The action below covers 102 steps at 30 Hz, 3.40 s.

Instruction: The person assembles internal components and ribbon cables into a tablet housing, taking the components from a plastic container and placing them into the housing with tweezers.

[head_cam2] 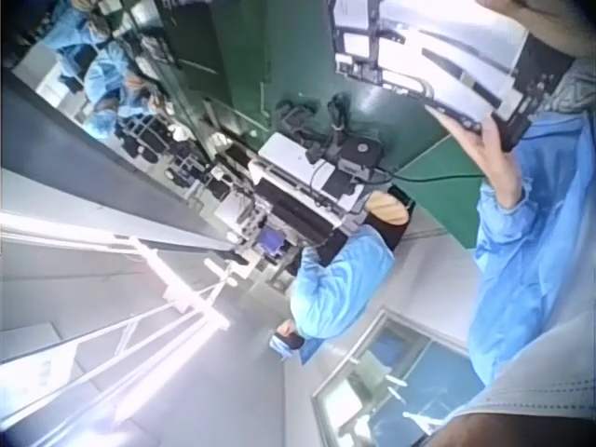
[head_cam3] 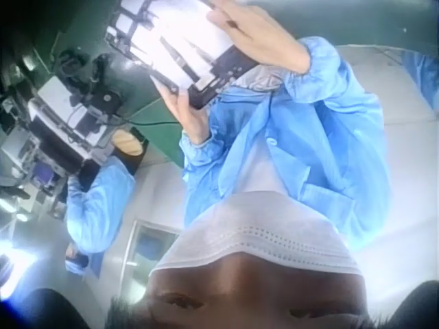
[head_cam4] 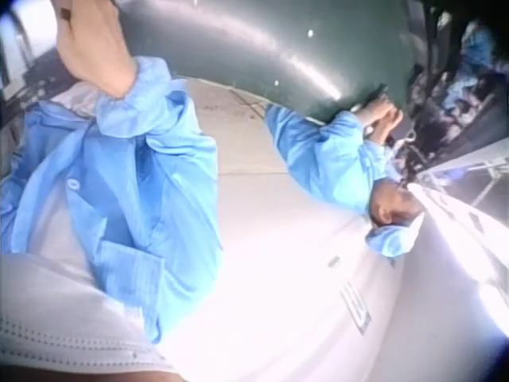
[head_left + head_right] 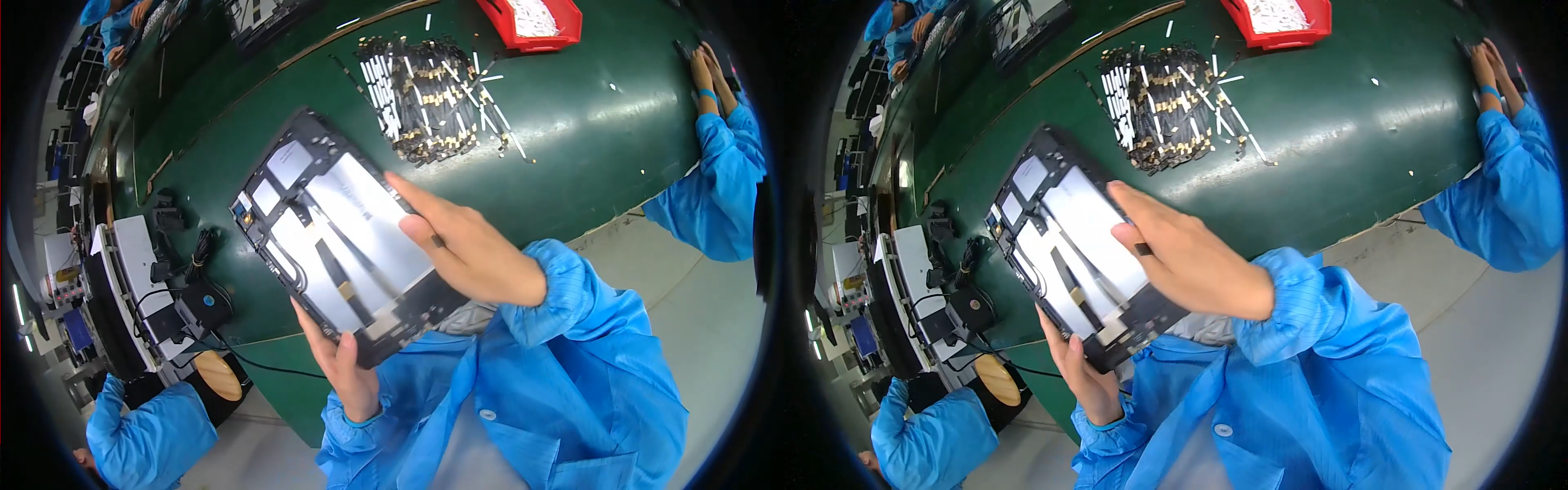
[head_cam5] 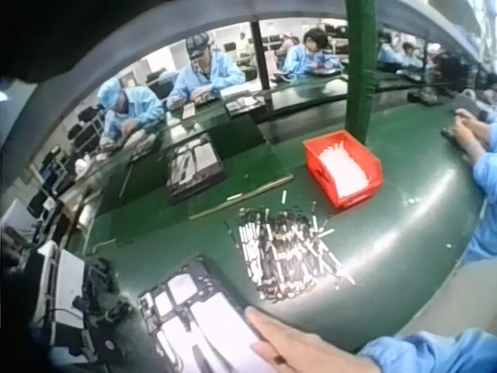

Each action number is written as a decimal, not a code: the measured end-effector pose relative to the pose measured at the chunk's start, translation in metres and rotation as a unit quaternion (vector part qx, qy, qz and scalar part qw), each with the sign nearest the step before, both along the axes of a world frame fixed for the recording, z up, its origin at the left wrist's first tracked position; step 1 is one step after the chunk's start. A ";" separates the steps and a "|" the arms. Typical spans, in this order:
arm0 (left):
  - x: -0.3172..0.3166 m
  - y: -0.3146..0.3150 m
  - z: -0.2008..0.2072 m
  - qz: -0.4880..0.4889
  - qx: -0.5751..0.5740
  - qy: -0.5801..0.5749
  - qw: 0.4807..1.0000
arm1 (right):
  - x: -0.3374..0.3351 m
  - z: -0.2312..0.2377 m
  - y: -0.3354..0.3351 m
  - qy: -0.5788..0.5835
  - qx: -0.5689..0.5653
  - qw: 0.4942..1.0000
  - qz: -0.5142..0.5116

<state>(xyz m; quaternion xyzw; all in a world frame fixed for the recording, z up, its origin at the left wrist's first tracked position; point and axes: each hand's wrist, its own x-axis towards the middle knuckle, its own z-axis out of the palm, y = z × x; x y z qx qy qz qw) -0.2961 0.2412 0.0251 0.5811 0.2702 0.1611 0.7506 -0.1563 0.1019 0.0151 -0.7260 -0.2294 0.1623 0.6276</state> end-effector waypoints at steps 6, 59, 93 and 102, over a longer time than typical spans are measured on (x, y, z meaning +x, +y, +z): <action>0.002 0.008 -0.022 -0.043 0.073 0.014 0.996 | 0.048 0.021 -0.032 -0.143 -0.238 0.953 -0.122; -0.054 0.054 -0.018 -0.114 -0.267 -0.025 0.957 | -0.039 0.039 0.050 -0.109 -0.146 0.970 0.158; -0.031 0.035 -0.042 -0.030 0.010 -0.040 0.999 | -0.043 0.039 0.060 -0.118 -0.243 0.948 0.168; -0.018 0.046 -0.040 -0.061 0.125 -0.044 0.989 | -0.045 0.036 0.061 -0.129 -0.232 0.952 0.156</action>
